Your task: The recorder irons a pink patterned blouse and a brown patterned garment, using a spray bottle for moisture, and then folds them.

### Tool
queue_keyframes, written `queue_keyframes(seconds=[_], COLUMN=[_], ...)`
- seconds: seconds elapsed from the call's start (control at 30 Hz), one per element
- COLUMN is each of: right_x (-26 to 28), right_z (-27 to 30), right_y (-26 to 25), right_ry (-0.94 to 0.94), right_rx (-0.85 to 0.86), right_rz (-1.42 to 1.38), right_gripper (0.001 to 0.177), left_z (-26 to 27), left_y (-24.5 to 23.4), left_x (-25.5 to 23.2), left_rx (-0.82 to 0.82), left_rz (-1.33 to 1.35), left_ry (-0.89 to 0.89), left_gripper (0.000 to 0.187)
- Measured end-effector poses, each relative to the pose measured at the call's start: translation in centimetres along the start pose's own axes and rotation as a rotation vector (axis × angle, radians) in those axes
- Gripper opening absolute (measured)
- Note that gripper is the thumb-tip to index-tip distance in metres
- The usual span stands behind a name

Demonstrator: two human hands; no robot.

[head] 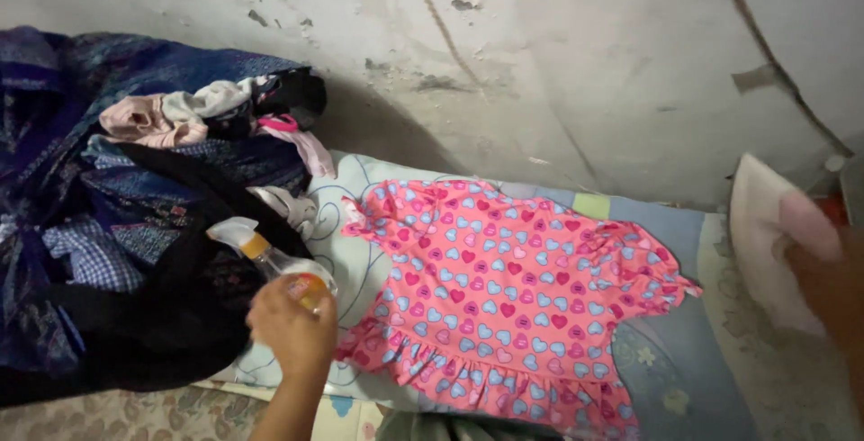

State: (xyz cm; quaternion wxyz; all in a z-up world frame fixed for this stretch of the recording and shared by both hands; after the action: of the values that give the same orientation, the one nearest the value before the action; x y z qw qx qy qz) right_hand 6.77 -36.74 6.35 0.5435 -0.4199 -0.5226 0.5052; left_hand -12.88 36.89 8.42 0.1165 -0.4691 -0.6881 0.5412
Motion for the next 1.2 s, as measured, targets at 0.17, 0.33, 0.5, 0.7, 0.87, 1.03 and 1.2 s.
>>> queue_keyframes(seconds=[0.17, 0.33, 0.5, 0.7, 0.87, 1.03, 1.2], right_x=[17.5, 41.2, 54.5, 56.9, 53.8, 52.9, 50.7], right_z=[-2.2, -1.6, -6.0, -10.7, -3.8, -6.9, -11.0], right_y=[-5.3, 0.6, 2.1, 3.6, 3.2, 1.6, 2.6], right_ry=[-0.118, -0.265, -0.458, -0.403, -0.331, -0.268, -0.241], right_rx=[0.167, 0.33, 0.204, 0.179, 0.283, 0.138, 0.133], right_rz=[-0.089, -0.189, -0.106, -0.126, -0.05, 0.051, -0.023], right_gripper=[0.058, 0.055, 0.037, 0.034, 0.051, 0.039, 0.039], left_z=[1.1, 3.6, 3.2, 4.2, 3.9, 4.1, 4.4], left_y=[0.4, 2.6, 3.5, 3.6, 3.8, 4.5, 4.6], left_x=[-3.9, -2.6, 0.0, 1.1, 1.6, 2.1, 2.2], left_rx=[0.648, 0.961, 1.047, 1.069, 1.034, 1.137, 1.134], left_rz=[0.162, -0.166, -0.165, -0.088, 0.031, -0.004, 0.016], left_ry=[0.118, 0.081, -0.02, -0.011, -0.004, -0.021, 0.008], left_gripper=[0.027, 0.039, 0.024, 0.024, 0.025, 0.025, 0.027])
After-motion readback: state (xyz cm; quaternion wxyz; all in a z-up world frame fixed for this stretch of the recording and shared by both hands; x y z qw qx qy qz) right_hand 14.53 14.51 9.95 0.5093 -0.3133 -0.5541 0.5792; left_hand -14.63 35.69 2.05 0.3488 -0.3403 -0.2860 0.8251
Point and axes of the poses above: each hand's wrist, its own z-axis away from the middle knuckle, its own y-axis out of the palm, x = y × z, the point moved 4 cm from there along -z, towards the middle knuckle, and after that the axes turned 7 degrees about -z, right-handed, at the moved point
